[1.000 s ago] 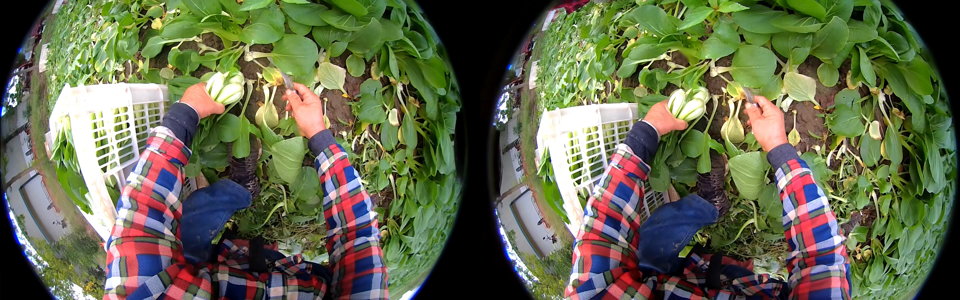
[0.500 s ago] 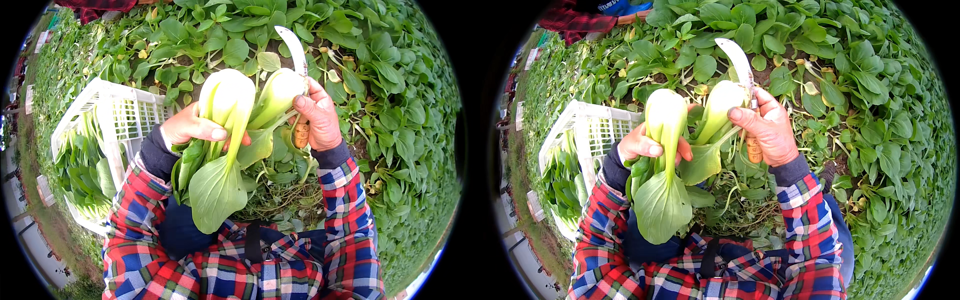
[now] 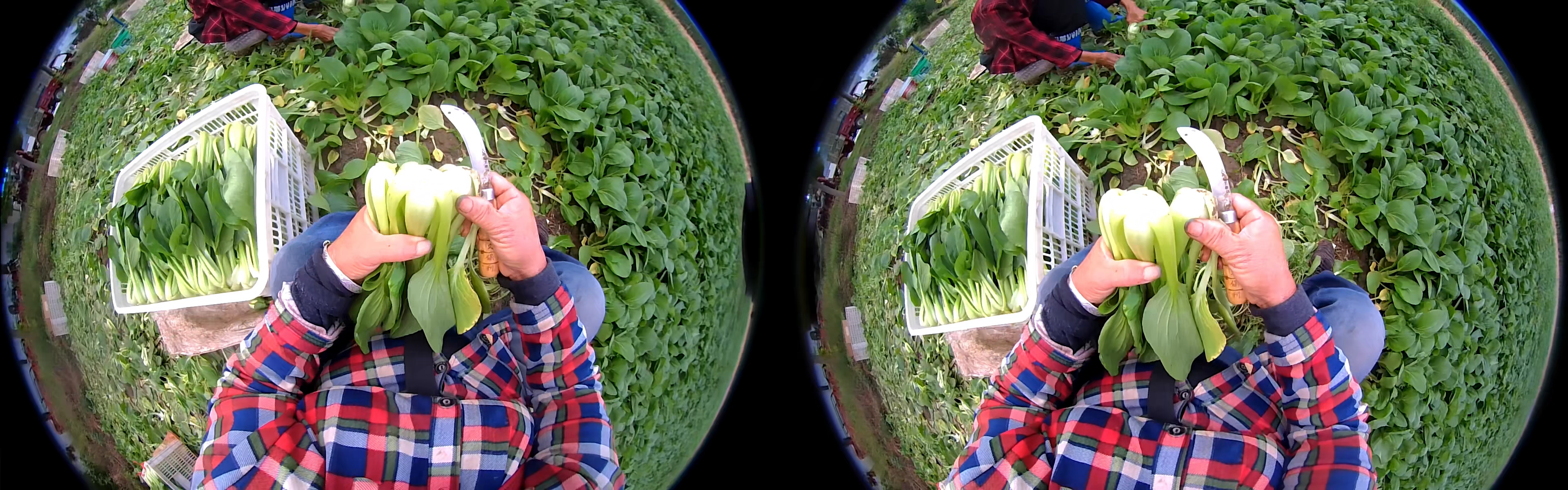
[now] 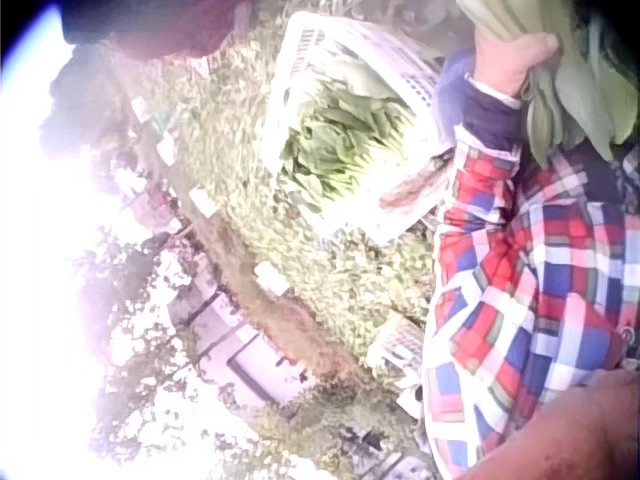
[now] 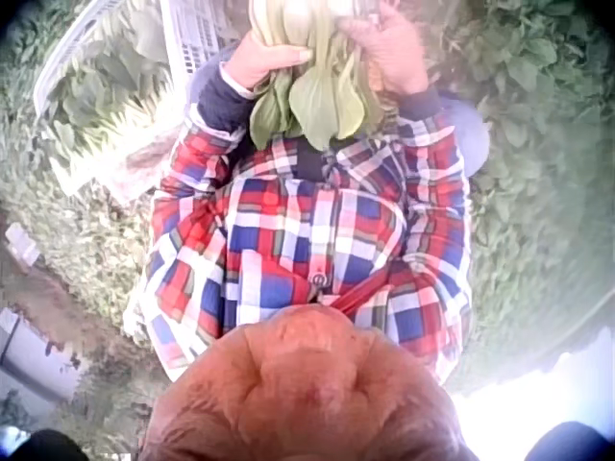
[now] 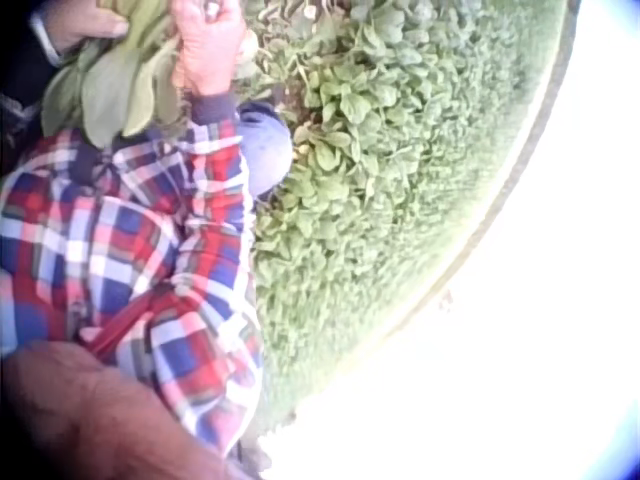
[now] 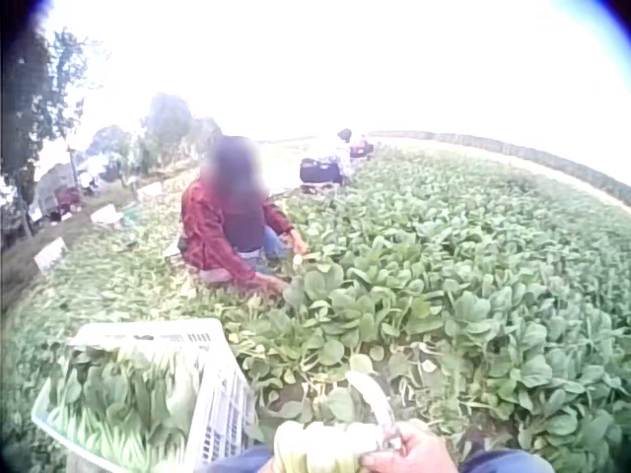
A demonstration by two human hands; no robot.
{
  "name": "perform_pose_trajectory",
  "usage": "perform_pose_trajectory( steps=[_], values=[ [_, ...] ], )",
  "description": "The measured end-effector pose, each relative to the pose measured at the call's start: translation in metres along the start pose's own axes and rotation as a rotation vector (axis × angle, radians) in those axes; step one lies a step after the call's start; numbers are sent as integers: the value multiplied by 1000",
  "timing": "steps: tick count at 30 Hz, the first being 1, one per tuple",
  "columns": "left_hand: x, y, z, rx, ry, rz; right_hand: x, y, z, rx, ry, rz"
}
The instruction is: The person harvests leafy green vegetables from a garden bed using a small knife. They cut the stems, trim the roots, and place the vegetables into a white plastic basket.
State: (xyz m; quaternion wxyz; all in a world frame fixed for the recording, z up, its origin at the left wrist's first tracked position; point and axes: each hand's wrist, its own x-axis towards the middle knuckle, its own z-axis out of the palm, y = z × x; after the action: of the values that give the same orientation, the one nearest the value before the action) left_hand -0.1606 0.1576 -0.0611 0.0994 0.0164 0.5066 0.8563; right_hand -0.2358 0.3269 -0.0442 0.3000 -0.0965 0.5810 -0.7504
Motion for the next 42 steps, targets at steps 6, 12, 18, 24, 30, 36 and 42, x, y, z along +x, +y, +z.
perform_pose_trajectory(
  steps=[6,12,18,24,30,36,42],
  values=[
    [-54,0,-4,51,88,66,-34,-7,12,-198,-116,118],
    [-66,9,-8,-28,78,-7,-25,-29,-26,-395,62,-108],
    [-53,-1,-15,-414,-19,3,-22,-28,-34,-299,125,-164],
    [-42,10,2,-464,-6,-109,-20,-27,24,-46,-199,-125],
    [-36,14,6,-495,-18,-133,-5,-22,26,-10,-60,-32],
    [-38,4,-12,-226,-41,-60,7,-15,39,-87,-49,-95],
    [-45,18,-7,-216,66,128,12,-4,53,-115,20,-97]
  ],
)
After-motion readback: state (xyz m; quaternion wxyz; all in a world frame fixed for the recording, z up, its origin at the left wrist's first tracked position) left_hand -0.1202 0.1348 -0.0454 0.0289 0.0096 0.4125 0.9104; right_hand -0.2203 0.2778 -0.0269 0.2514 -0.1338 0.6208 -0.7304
